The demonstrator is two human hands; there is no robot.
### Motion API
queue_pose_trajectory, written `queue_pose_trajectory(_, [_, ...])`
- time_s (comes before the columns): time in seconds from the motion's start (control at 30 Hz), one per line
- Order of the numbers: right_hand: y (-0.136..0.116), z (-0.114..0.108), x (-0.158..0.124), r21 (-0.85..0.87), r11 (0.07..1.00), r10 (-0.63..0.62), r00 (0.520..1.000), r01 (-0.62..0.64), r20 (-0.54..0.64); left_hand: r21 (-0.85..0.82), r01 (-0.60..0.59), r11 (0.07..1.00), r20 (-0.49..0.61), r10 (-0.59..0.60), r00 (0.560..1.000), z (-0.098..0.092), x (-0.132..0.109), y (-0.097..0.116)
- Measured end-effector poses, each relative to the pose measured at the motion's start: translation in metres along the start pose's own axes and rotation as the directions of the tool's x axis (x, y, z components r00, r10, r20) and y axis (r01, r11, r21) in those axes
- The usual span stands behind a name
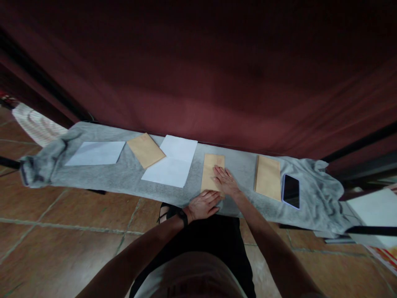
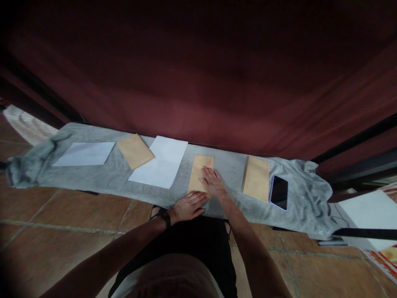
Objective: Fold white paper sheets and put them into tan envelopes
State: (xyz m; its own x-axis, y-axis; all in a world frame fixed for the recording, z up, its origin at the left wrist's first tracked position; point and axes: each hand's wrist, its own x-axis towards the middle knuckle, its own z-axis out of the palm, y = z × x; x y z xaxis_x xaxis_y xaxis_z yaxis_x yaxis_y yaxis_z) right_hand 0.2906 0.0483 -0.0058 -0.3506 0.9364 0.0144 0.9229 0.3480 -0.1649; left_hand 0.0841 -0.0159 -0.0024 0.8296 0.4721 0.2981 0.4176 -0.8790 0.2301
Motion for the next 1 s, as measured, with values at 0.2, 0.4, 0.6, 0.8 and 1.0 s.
queue_pose_trajectory(0.2, [-0.008,-0.003,-0.015,0.01,1.0,-0.023,1.0,0.023,0.017,0.008,0.004,1.0,-0.014,-0.004,1.0,0.001,0.0,0.0])
queue_pose_trajectory(0.4, [-0.015,-0.008,-0.033,0.051,0.998,-0.023,0.997,0.02,0.07,0.004,0.007,1.0,-0.028,-0.007,1.0,0.002,-0.001,0.0])
queue_pose_trajectory(0.6, [-0.021,-0.007,-0.055,0.117,0.992,-0.055,0.997,0.048,0.055,0.005,0.02,1.0,-0.053,-0.02,0.998,0.003,-0.002,0.0])
queue_pose_trajectory(0.8, [-0.027,-0.004,-0.075,0.147,0.987,-0.062,0.998,0.062,-0.007,-0.026,0.019,0.999,-0.049,-0.02,0.999,-0.002,0.0,0.001])
queue_pose_trajectory(1.0, [-0.028,0.002,-0.092,0.219,0.973,-0.065,0.996,0.078,-0.062,-0.117,0.034,0.993,-0.095,-0.046,0.994,-0.008,0.005,0.0])
